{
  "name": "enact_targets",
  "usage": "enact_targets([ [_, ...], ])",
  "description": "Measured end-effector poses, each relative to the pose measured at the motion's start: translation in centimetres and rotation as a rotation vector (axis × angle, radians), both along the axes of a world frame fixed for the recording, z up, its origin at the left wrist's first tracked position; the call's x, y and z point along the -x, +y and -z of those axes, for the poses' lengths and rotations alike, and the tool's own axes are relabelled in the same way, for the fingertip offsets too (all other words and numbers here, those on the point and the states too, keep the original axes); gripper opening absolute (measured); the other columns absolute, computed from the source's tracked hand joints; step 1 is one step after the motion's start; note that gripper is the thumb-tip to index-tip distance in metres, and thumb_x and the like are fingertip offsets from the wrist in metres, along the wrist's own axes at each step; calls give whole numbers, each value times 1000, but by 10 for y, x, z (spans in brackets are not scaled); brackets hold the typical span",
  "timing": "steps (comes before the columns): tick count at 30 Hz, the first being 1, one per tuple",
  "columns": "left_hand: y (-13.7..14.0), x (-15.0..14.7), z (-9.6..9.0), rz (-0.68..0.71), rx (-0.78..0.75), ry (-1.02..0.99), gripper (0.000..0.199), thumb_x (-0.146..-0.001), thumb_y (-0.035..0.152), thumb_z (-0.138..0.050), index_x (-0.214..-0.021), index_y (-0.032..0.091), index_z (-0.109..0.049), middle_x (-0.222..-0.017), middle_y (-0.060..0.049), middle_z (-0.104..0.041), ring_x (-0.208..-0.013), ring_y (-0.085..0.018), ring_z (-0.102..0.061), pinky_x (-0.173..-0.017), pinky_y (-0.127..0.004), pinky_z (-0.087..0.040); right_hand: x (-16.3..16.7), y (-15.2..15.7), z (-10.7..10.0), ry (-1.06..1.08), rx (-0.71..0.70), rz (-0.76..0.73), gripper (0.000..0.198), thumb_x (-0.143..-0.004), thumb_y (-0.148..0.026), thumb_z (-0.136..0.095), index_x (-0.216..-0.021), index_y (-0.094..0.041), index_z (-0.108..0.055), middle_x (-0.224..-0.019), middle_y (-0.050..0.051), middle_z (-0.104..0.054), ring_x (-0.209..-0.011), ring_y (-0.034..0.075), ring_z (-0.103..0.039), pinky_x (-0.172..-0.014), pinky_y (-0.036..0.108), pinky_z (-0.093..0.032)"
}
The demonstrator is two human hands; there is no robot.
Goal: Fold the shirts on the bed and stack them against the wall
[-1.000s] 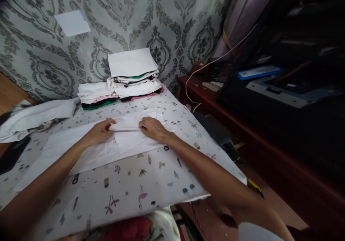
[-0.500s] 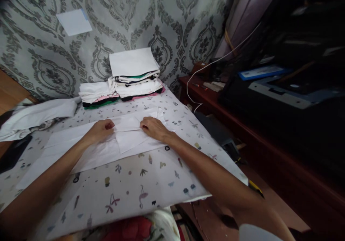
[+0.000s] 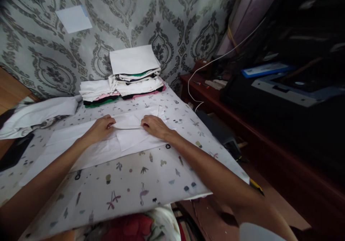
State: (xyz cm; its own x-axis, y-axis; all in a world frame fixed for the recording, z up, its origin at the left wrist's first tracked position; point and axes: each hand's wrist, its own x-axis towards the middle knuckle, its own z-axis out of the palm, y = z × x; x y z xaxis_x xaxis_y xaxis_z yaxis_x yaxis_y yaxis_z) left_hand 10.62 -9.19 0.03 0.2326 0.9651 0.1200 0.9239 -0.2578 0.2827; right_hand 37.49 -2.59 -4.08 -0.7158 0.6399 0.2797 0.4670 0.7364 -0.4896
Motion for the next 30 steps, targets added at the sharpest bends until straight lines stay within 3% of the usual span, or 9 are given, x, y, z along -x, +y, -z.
enact_targets([
  [6, -4, 4, 0, -33, -98, 118, 24, -78, 5, -44, -87, 20, -60, -99, -6, -63, -96, -24, -59, -76, -34, -44, 0, 1, 2, 7, -7, -9, 20, -87, -6, -52, -84, -19, -67, -91, 4, -65, -88, 18, -59, -79, 29, -44],
  [11, -5, 14, 12, -126, 2, 109, 23, -78, 6, -42, -75, 21, -59, -93, -5, -65, -90, -23, -61, -73, -34, -44, -1, -1, 0, -14, -10, -11, 21, -88, -6, -50, -83, -20, -66, -91, 4, -63, -84, 16, -57, -76, 28, -42],
  [14, -6, 18, 10, -178, -58, 52, 22, -79, 8, -42, -78, 21, -59, -90, -5, -65, -85, -22, -60, -74, -34, -45, -2, -2, -4, -54, -8, -9, 21, -88, -7, -50, -86, -19, -67, -94, 5, -64, -85, 16, -57, -76, 28, -43],
  [18, -11, 4, 3, -23, -178, -101, 34, -76, 3, -37, -96, 21, -59, -97, -4, -64, -90, -19, -59, -79, -33, -48, -3, -3, -8, -75, 1, -45, 21, -86, -8, -51, -89, -18, -69, -97, 6, -65, -87, 18, -59, -79, 29, -45],
  [21, -12, -9, 2, 127, -32, -75, 37, -75, 3, -37, -97, 21, -60, -100, -5, -63, -94, -20, -59, -83, -34, -48, -4, -4, -7, -56, 7, -72, 23, -85, -9, -51, -89, -18, -71, -95, 7, -65, -86, 19, -60, -79, 30, -46],
  [23, -11, -12, 2, 139, 69, -29, 33, -76, 5, -38, -94, 21, -61, -99, -5, -64, -93, -21, -59, -81, -35, -48, -5, -2, -7, -32, 32, -82, 24, -83, -9, -51, -90, -18, -73, -95, 7, -66, -84, 18, -60, -77, 30, -47],
  [26, -14, -9, -1, 120, 87, -45, 34, -79, 6, -38, -99, 20, -61, -102, -5, -65, -92, -21, -60, -83, -34, -47, -14, 5, -11, 113, 131, -50, 26, -84, -13, -52, -97, -18, -74, -94, 6, -69, -83, 17, -62, -76, 29, -48],
  [30, -28, -6, -8, 281, 109, 33, 41, -83, 10, -41, -118, 23, -60, -117, -7, -62, -108, -23, -56, -92, -34, -44, -41, 12, -30, 354, 220, 70, 25, -85, -21, -54, -102, -18, -73, -93, 5, -72, -85, 17, -63, -78, 30, -49],
])
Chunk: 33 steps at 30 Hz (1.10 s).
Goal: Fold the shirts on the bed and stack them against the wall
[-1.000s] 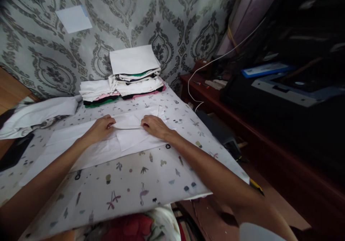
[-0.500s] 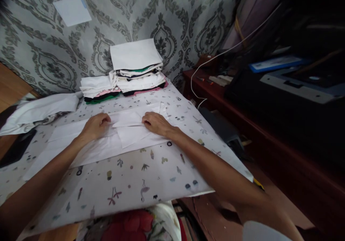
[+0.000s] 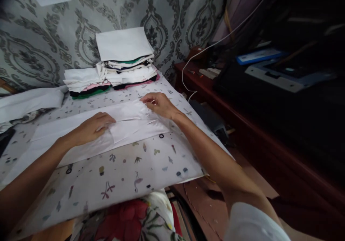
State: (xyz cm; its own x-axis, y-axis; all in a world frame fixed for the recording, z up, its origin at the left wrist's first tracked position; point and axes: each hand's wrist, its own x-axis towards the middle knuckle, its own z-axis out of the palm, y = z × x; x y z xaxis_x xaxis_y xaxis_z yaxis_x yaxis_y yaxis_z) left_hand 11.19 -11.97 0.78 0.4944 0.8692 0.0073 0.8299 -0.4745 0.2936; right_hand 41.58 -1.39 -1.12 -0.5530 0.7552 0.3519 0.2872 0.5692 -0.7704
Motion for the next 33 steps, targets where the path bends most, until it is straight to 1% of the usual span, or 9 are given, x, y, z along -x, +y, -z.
enact_targets([
  [5, -10, -6, 10, 125, -81, 156, 48, -89, 11, -38, -131, 27, -55, -125, -8, -59, -112, -25, -52, -92, -37, -41, -24, -18, -3, -180, 89, -88, 22, -78, -23, -66, -99, -17, -72, -94, 6, -70, -84, 18, -63, -77, 31, -49],
  [9, -4, -11, 16, 131, -191, 135, 34, -95, 17, -36, -111, 21, -65, -114, -10, -64, -104, -25, -56, -91, -40, -45, -17, -30, 10, -301, 59, -64, 32, -74, -17, -70, -106, -17, -71, -98, 7, -66, -86, 18, -61, -77, 30, -49],
  [14, -5, -13, 8, 59, -214, 23, 31, -91, 17, -36, -99, 21, -67, -107, -8, -68, -100, -23, -60, -79, -34, -50, -7, -24, 7, -378, -48, 14, 18, -83, -13, -61, -96, -18, -72, -90, 4, -66, -81, 16, -59, -75, 29, -46],
  [18, -8, -14, -1, -68, -139, -57, 29, -88, 21, -41, -102, 24, -66, -108, -5, -69, -88, -21, -63, -70, -30, -49, -13, -19, 4, -368, 72, -79, 20, -81, -21, -68, -101, -18, -72, -94, 5, -66, -84, 17, -61, -75, 29, -48],
  [21, -4, -18, -7, -179, -97, -153, 26, -88, 24, -42, -102, 24, -64, -102, -3, -70, -78, -18, -62, -68, -28, -47, -19, -19, 8, -310, 135, -183, 33, -78, -32, -76, -108, -21, -71, -103, 5, -66, -93, 19, -62, -81, 31, -50],
  [23, 0, -23, -11, -235, -71, -218, 23, -88, 25, -41, -100, 23, -62, -86, 0, -67, -69, -15, -61, -64, -26, -46, -19, -19, 13, -298, 99, -198, 33, -76, -31, -77, -107, -22, -71, -104, 5, -66, -94, 19, -62, -83, 31, -49],
  [25, 5, -29, -15, -300, -22, -275, 23, -90, 25, -38, -100, 23, -59, -67, 4, -57, -56, -13, -56, -58, -24, -46, -16, -20, 17, -324, 24, -152, 22, -79, -24, -71, -101, -21, -71, -100, 4, -66, -90, 18, -61, -81, 30, -47],
  [28, 9, -37, -20, -350, 32, -331, 23, -92, 25, -36, -103, 24, -55, -55, 8, -42, -49, -12, -56, -55, -22, -45, -13, -22, 19, -383, -66, -70, 12, -81, -15, -61, -88, -19, -70, -90, 3, -66, -80, 16, -59, -75, 28, -44],
  [33, 12, -39, -25, -262, -39, -231, 27, -88, 20, -40, -109, 23, -57, -65, 4, -60, -55, -13, -57, -57, -22, -43, -14, -26, 21, -384, -112, -19, 14, -79, -11, -57, -82, -19, -68, -84, 2, -66, -76, 15, -58, -72, 26, -42],
])
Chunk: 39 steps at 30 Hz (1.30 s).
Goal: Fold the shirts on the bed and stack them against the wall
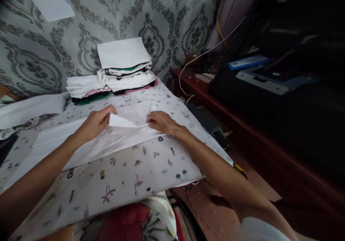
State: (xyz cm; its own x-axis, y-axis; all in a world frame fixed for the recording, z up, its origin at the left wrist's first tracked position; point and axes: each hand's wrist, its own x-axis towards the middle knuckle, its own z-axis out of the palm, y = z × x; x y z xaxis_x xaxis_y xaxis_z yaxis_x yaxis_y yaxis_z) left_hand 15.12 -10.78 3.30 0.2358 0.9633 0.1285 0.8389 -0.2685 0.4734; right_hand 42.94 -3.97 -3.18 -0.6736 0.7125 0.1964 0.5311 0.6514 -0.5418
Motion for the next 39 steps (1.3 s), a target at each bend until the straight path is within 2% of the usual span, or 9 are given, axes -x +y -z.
enact_targets([
  [4, 0, 4, 3, 53, -23, 78, 33, -82, 14, -44, -109, 24, -61, -95, -3, -72, -80, -18, -65, -71, -28, -47, -3, -1, 1, -16, -32, 11, 16, -77, -9, -56, -82, -19, -68, -86, 3, -66, -77, 16, -58, -73, 27, -42],
  [8, -5, 12, 16, 75, -37, 157, 24, -87, 18, -41, -93, 23, -63, -90, -3, -71, -77, -20, -63, -71, -30, -46, -5, -1, 2, -23, -46, 14, 17, -79, -8, -56, -82, -20, -67, -86, 3, -65, -76, 15, -58, -72, 26, -43],
  [14, -15, 29, 32, 51, -78, 345, 24, -88, 19, -41, -97, 23, -63, -106, -7, -69, -93, -25, -63, -72, -34, -47, -8, 1, 4, -17, -18, 59, 18, -79, -9, -58, -87, -19, -69, -87, 3, -67, -75, 15, -60, -71, 26, -44],
  [19, -20, 34, 29, 64, -71, 469, 28, -85, 12, -38, -94, 21, -63, -106, -10, -69, -101, -29, -61, -77, -40, -49, -14, 1, -1, -2, 75, 73, 26, -80, -10, -57, -101, -19, -68, -87, 3, -68, -77, 16, -61, -72, 26, -46],
  [23, -24, 24, 27, -3, -143, 370, 32, -91, 15, -34, -102, 20, -64, -108, -10, -69, -103, -27, -62, -87, -41, -50, -21, 0, -10, 27, 124, 35, 30, -80, -10, -56, -107, -19, -68, -94, 6, -70, -83, 19, -63, -76, 30, -49],
  [27, -28, 10, 41, 27, -143, 221, 49, -102, 39, -27, -142, 17, -44, -149, -13, -49, -137, -26, -46, -112, -43, -39, -8, -12, -18, 128, 45, -22, 31, -93, -25, -51, -121, -21, -65, -129, 11, -64, -116, 26, -61, -99, 41, -48],
  [32, -30, 6, 67, 178, 52, 378, 80, -97, 65, -27, -158, 15, -16, -167, -14, -13, -154, -28, -8, -125, -49, -11, 33, -36, -9, -93, -72, -206, 63, -100, -51, -43, -154, -20, -35, -164, 10, -28, -152, 25, -21, -124, 47, -18],
  [36, -32, 17, 70, 198, 108, 365, 86, -94, 71, -31, -159, 17, -16, -167, -12, -7, -154, -29, -4, -126, -48, -7, 42, -43, 8, -262, -59, -264, 69, -99, -55, -43, -156, -19, -29, -164, 11, -24, -153, 24, -17, -125, 47, -10],
  [39, -32, 33, 62, 112, 66, 199, 71, -98, 62, -30, -156, 22, -25, -167, -9, -18, -154, -26, -13, -125, -47, -14, 39, -42, 11, -279, -67, -245, 66, -100, -55, -41, -155, -19, -31, -164, 12, -25, -152, 25, -18, -125, 50, -12],
])
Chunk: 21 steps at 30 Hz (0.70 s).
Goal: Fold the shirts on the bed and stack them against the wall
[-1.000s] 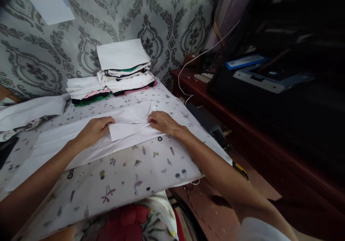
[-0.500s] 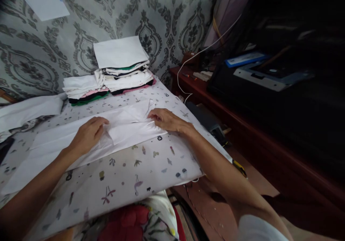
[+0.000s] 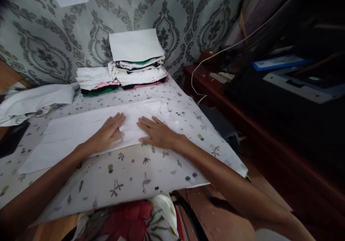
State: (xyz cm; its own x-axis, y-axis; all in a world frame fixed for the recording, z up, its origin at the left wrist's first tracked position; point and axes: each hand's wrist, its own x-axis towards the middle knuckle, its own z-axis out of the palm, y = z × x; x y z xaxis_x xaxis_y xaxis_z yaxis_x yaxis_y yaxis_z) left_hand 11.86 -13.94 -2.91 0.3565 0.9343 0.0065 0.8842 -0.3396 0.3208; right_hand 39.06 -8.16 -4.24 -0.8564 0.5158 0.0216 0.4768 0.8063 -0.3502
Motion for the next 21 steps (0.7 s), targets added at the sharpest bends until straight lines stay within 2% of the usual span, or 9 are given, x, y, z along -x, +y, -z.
enact_targets([
  [2, 2, 13, -8, -105, -90, -141, 56, -101, 52, -31, -148, 23, -38, -162, -9, -32, -150, -26, -27, -122, -47, -25, 1, 0, -4, 9, -27, 3, 63, -100, -53, -42, -152, -17, -36, -162, 15, -29, -152, 27, -21, -123, 52, -15],
  [4, 4, 22, -15, -183, -180, -246, 43, -100, 42, -36, -135, 22, -51, -150, -9, -49, -138, -26, -46, -113, -46, -39, 6, -3, -11, 27, -89, -4, 57, -100, -47, -48, -147, -17, -43, -160, 16, -35, -150, 28, -25, -121, 54, -19],
  [6, 5, 27, -19, -187, -219, -275, 31, -95, 31, -44, -120, 21, -59, -131, -9, -61, -120, -25, -58, -102, -45, -48, 16, -7, -17, 60, -174, -39, 46, -97, -36, -55, -139, -17, -51, -153, 16, -43, -144, 30, -35, -116, 54, -28],
  [9, 6, 22, -17, -74, -231, -219, 29, -89, 16, -45, -111, 21, -62, -114, -7, -64, -111, -24, -58, -97, -43, -50, 35, -13, -21, 72, -296, -103, 27, -94, -17, -55, -120, -16, -61, -131, 15, -60, -119, 27, -53, -96, 46, -45],
  [11, 6, 15, -13, 9, -227, -173, 35, -88, 10, -40, -112, 21, -61, -114, -7, -64, -112, -23, -56, -98, -43, -49, 45, -17, -20, 25, -349, -115, 21, -93, -8, -49, -104, -14, -65, -111, 13, -65, -100, 24, -57, -81, 38, -48],
  [13, 7, 11, -8, 44, -206, -137, 38, -87, 7, -36, -112, 20, -62, -113, -8, -64, -109, -23, -56, -96, -42, -49, 51, -18, -17, -15, -365, -102, 25, -93, -3, -43, -90, -15, -65, -96, 11, -66, -88, 21, -56, -72, 34, -45],
  [16, 9, 10, -4, 29, -174, -112, 37, -86, 6, -36, -107, 19, -64, -107, -8, -65, -103, -24, -57, -90, -41, -51, 51, -19, -17, 70, -274, -37, 22, -92, -5, -46, -85, -15, -64, -88, 8, -65, -83, 19, -55, -71, 31, -43],
  [21, 10, 13, -5, 12, -175, -142, 34, -88, 10, -38, -105, 20, -65, -107, -7, -67, -103, -23, -59, -90, -41, -51, 42, -22, -28, 266, 69, 19, 11, -90, -19, -57, -85, -17, -67, -83, 3, -67, -77, 17, -59, -73, 31, -46],
])
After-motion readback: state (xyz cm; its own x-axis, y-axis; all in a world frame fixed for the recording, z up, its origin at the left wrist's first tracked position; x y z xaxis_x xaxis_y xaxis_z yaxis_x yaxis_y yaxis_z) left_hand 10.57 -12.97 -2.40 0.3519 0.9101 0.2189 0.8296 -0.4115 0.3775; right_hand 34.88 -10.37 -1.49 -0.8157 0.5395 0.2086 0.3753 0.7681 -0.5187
